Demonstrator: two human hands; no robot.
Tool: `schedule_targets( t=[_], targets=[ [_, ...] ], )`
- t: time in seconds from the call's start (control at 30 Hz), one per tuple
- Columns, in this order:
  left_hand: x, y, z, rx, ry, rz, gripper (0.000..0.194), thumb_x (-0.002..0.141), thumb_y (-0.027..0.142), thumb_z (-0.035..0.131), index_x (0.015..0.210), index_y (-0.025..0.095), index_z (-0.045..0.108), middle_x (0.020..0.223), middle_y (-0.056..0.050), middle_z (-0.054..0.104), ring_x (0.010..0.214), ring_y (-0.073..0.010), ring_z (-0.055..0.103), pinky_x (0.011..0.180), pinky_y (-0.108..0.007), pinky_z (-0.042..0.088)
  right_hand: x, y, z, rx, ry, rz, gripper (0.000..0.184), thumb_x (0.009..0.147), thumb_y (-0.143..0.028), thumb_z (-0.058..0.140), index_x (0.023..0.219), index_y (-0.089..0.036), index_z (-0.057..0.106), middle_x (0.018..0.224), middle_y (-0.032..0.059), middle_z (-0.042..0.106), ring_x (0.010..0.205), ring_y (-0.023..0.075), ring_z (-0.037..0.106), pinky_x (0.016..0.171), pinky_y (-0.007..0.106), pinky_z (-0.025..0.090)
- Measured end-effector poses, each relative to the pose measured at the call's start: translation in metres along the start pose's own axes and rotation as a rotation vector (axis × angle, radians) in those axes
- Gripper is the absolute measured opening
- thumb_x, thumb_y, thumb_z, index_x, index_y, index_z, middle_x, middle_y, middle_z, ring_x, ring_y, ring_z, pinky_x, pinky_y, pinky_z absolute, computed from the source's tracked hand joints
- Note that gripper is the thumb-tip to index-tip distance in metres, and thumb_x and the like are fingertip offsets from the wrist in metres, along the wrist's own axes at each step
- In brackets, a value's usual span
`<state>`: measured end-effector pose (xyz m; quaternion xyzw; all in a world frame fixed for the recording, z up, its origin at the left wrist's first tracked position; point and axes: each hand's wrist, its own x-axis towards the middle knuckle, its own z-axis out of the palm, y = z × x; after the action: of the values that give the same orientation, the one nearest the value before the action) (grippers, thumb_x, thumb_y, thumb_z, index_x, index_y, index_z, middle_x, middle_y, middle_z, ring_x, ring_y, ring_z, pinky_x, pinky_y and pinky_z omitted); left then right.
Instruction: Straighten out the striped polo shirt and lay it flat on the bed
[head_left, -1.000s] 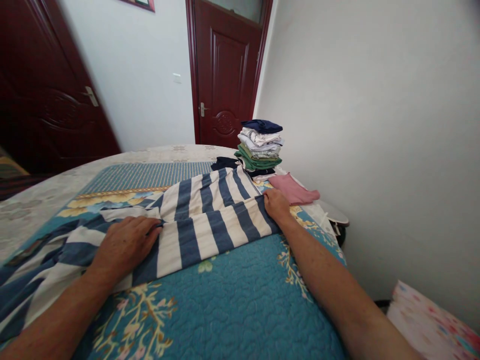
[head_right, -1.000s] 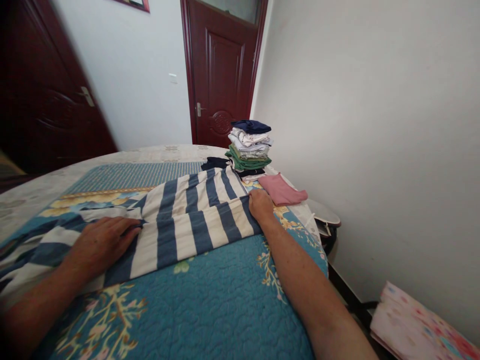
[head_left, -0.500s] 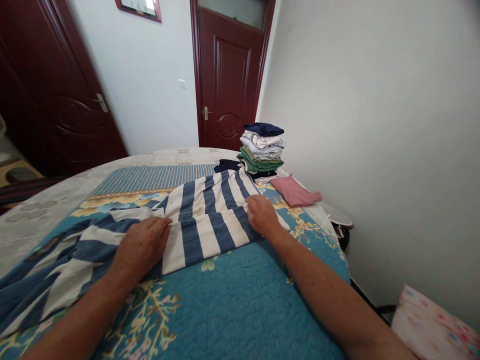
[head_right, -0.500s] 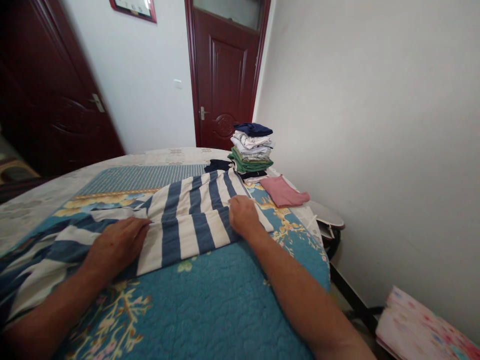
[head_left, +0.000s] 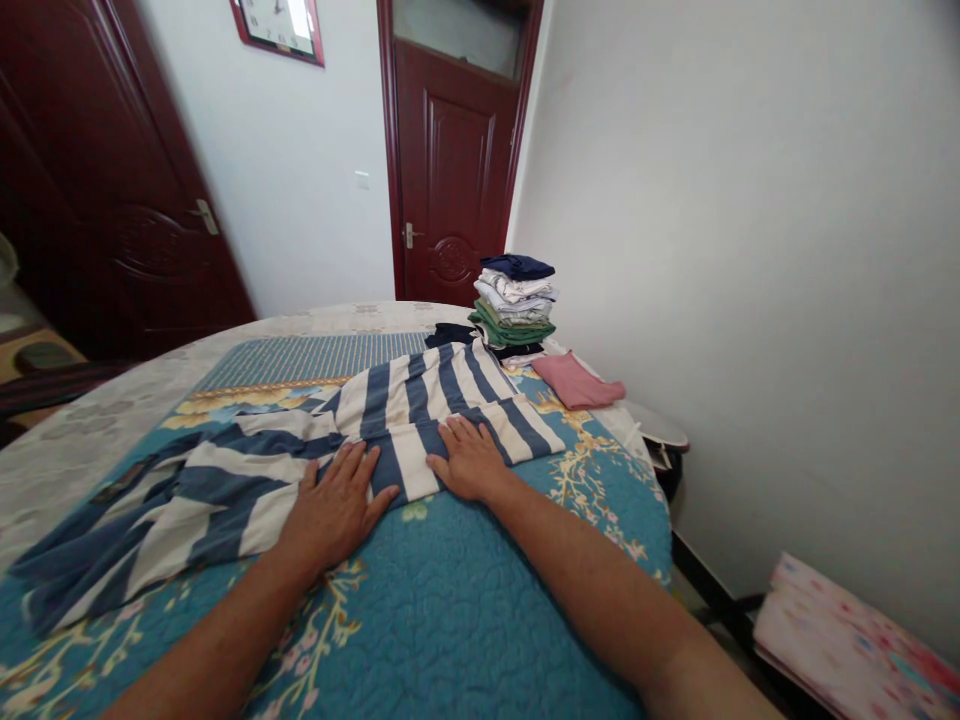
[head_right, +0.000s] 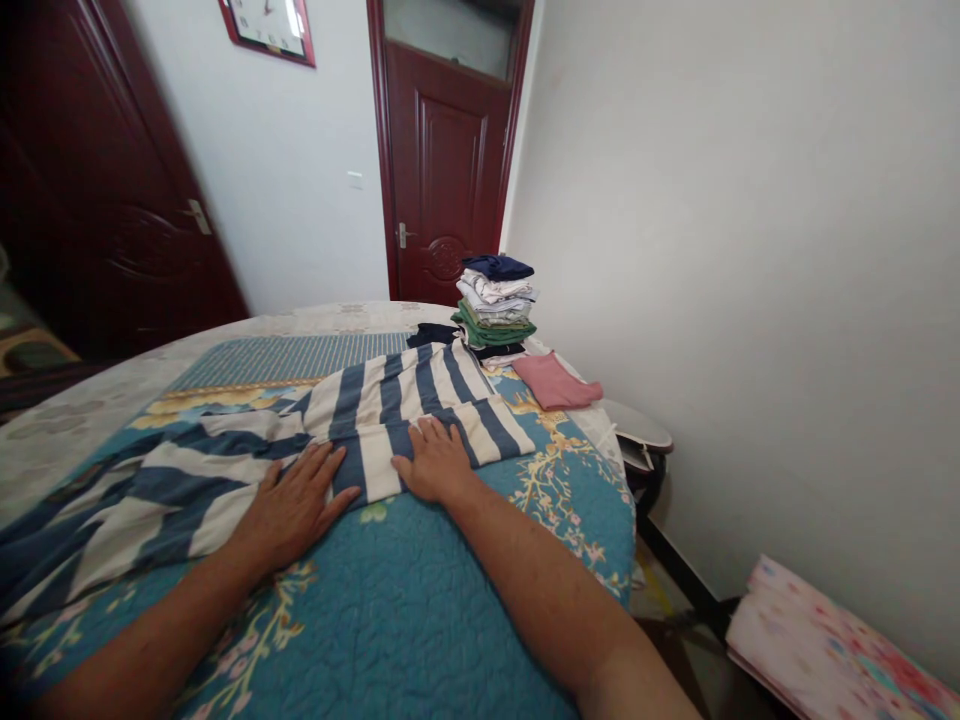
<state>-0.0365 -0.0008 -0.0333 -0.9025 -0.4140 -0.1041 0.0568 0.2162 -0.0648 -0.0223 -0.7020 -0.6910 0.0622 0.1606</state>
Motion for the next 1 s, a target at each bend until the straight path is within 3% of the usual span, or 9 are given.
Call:
schedule_targets(
  t=[0.23, 0.37, 0.6, 0.73, 0.83, 0.9, 1.0],
  targets=[
    [-0.006, -0.01, -0.002, 0.043, -0.087, -0.219, 0.088, 0.097, 0.071, 0.028, 0.165, 0.015, 0.039, 0.173, -0.021, 0.028, 0.16, -0.042, 0.023, 0.12, -0.076, 0.016, 0.0, 0.074, -0.028, -0.11, 0.014, 0.222, 0.07, 0.107, -0.062, 0.037, 0.163, -0.018, 0.038, 0.173, 0.0166, 0.03, 0.16, 0.0344, 0.023, 0.127, 0.063, 0.014],
    [-0.008, -0.017, -0.008, 0.019, -0.108, -0.312, 0.086, 0.098, 0.071, 0.026, 0.165, 0.018, 0.04, 0.173, -0.023, 0.029, 0.16, -0.0434, 0.024, 0.118, -0.08, 0.017, -0.003, 0.108, -0.038, -0.17, 0.017, 0.289, 0.067, 0.109, -0.06, 0.035, 0.163, -0.02, 0.038, 0.172, 0.0166, 0.03, 0.16, 0.0331, 0.024, 0.126, 0.062, 0.018],
    [-0.017, -0.01, -0.014, -0.061, -0.062, -0.316, 0.081, 0.099, 0.073, 0.033, 0.163, 0.026, 0.043, 0.173, -0.019, 0.031, 0.161, -0.0416, 0.023, 0.121, -0.078, 0.011, -0.001, 0.149, -0.026, -0.282, 0.066, 0.355, 0.073, 0.107, -0.061, 0.03, 0.161, -0.014, 0.042, 0.169, 0.0203, 0.037, 0.157, 0.0403, 0.03, 0.121, 0.068, 0.028],
    [-0.021, -0.007, -0.017, -0.095, -0.024, -0.314, 0.08, 0.097, 0.074, 0.041, 0.162, 0.027, 0.045, 0.174, -0.016, 0.031, 0.16, -0.0442, 0.021, 0.121, -0.077, 0.014, -0.004, 0.152, -0.019, -0.308, 0.221, 0.296, 0.067, 0.107, -0.054, 0.031, 0.157, -0.014, 0.048, 0.164, 0.0225, 0.043, 0.151, 0.0385, 0.041, 0.119, 0.064, 0.034],
    [-0.032, -0.004, -0.028, -0.074, 0.111, -0.262, 0.07, 0.098, 0.064, 0.051, 0.159, 0.03, 0.049, 0.174, -0.011, 0.032, 0.16, -0.041, 0.022, 0.124, -0.067, 0.02, -0.011, 0.143, -0.023, -0.339, 0.408, 0.205, 0.061, 0.105, -0.046, 0.037, 0.153, -0.01, 0.051, 0.159, 0.0259, 0.048, 0.146, 0.0411, 0.046, 0.119, 0.068, 0.031],
    [-0.044, -0.01, -0.039, -0.047, 0.21, -0.259, 0.057, 0.1, 0.05, 0.053, 0.153, 0.027, 0.056, 0.168, -0.012, 0.043, 0.156, -0.0372, 0.032, 0.124, -0.058, 0.027, -0.013, 0.132, -0.026, -0.322, 0.489, 0.135, 0.059, 0.104, -0.043, 0.04, 0.15, -0.01, 0.054, 0.156, 0.0266, 0.051, 0.144, 0.0421, 0.048, 0.119, 0.069, 0.032],
    [-0.067, -0.036, -0.058, -0.003, 0.269, -0.367, 0.042, 0.102, 0.032, 0.048, 0.139, 0.02, 0.066, 0.142, -0.018, 0.064, 0.135, -0.0337, 0.054, 0.115, -0.051, 0.038, -0.012, 0.11, -0.027, -0.239, 0.471, -0.058, 0.053, 0.102, -0.042, 0.043, 0.144, -0.015, 0.061, 0.152, 0.0224, 0.057, 0.145, 0.0382, 0.049, 0.121, 0.062, 0.037]
  ],
)
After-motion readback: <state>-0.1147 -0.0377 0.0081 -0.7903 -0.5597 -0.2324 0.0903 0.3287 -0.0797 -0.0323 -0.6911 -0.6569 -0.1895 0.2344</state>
